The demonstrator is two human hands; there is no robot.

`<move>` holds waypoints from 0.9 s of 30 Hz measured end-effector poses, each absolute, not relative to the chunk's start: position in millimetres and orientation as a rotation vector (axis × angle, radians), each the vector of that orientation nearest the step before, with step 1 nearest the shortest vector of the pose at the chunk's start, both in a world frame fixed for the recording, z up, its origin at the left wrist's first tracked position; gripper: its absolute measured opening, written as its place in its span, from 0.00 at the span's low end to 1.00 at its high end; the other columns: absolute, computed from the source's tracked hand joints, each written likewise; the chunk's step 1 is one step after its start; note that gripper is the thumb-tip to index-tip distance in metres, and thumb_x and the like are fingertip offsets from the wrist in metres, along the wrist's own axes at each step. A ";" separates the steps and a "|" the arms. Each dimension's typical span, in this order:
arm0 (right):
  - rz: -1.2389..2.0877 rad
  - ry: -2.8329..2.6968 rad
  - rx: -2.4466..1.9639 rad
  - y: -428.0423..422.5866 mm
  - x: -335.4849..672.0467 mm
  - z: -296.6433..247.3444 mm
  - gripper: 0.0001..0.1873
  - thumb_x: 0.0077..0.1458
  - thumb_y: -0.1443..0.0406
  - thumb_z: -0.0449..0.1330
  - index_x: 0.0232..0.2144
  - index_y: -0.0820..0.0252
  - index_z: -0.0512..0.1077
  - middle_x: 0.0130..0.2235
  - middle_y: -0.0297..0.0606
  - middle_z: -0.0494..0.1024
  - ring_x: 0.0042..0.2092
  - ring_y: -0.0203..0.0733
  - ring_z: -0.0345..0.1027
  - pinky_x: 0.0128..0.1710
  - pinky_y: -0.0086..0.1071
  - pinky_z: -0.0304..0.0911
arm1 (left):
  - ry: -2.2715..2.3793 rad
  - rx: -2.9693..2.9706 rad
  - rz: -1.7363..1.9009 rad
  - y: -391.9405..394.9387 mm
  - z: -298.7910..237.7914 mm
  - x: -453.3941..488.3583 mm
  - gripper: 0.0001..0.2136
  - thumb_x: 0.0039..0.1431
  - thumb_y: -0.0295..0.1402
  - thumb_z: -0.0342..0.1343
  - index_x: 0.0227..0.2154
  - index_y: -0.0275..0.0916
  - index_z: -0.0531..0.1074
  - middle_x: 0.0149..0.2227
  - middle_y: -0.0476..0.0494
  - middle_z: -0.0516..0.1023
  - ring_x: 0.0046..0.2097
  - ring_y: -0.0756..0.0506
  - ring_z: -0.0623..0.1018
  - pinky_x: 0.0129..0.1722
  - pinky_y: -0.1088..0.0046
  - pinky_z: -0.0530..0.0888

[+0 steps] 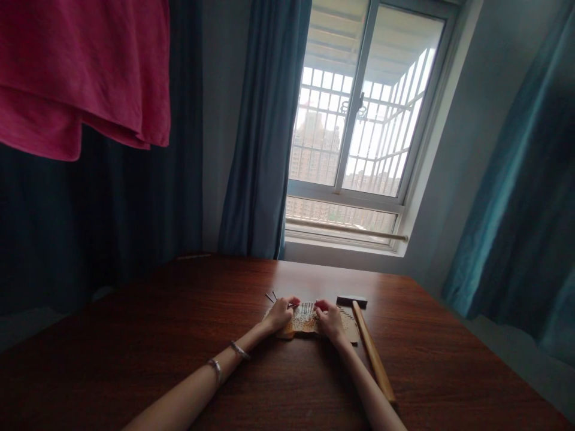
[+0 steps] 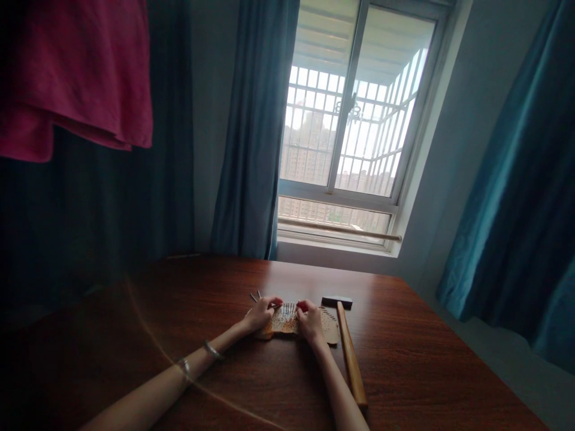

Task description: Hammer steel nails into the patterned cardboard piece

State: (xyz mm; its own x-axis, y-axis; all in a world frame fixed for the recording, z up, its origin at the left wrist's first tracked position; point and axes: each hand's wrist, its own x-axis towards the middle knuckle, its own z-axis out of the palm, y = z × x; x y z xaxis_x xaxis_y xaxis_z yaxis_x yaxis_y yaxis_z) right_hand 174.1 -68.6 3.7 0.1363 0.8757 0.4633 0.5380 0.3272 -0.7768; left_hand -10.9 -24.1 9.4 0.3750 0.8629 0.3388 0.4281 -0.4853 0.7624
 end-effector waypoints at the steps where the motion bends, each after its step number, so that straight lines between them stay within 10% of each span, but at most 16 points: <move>1: 0.396 -1.532 -1.340 -68.8 173.9 3.6 0.12 0.48 0.62 0.53 0.28 0.60 0.74 0.29 0.38 0.79 0.32 0.41 0.72 0.36 0.31 0.64 | 1.095 2.065 1.005 -23.7 8.9 -11.0 0.17 0.45 0.21 0.45 0.35 0.35 0.75 0.37 0.43 0.78 0.41 0.46 0.75 0.44 0.74 0.70; 27: 0.243 -1.602 -1.443 -68.5 171.9 -2.5 0.10 0.47 0.64 0.53 0.24 0.59 0.74 0.28 0.37 0.76 0.30 0.40 0.68 0.32 0.29 0.60 | 1.038 2.072 1.035 -31.7 26.6 -8.0 0.21 0.45 0.29 0.53 0.46 0.37 0.69 0.42 0.41 0.75 0.44 0.44 0.73 0.46 0.71 0.68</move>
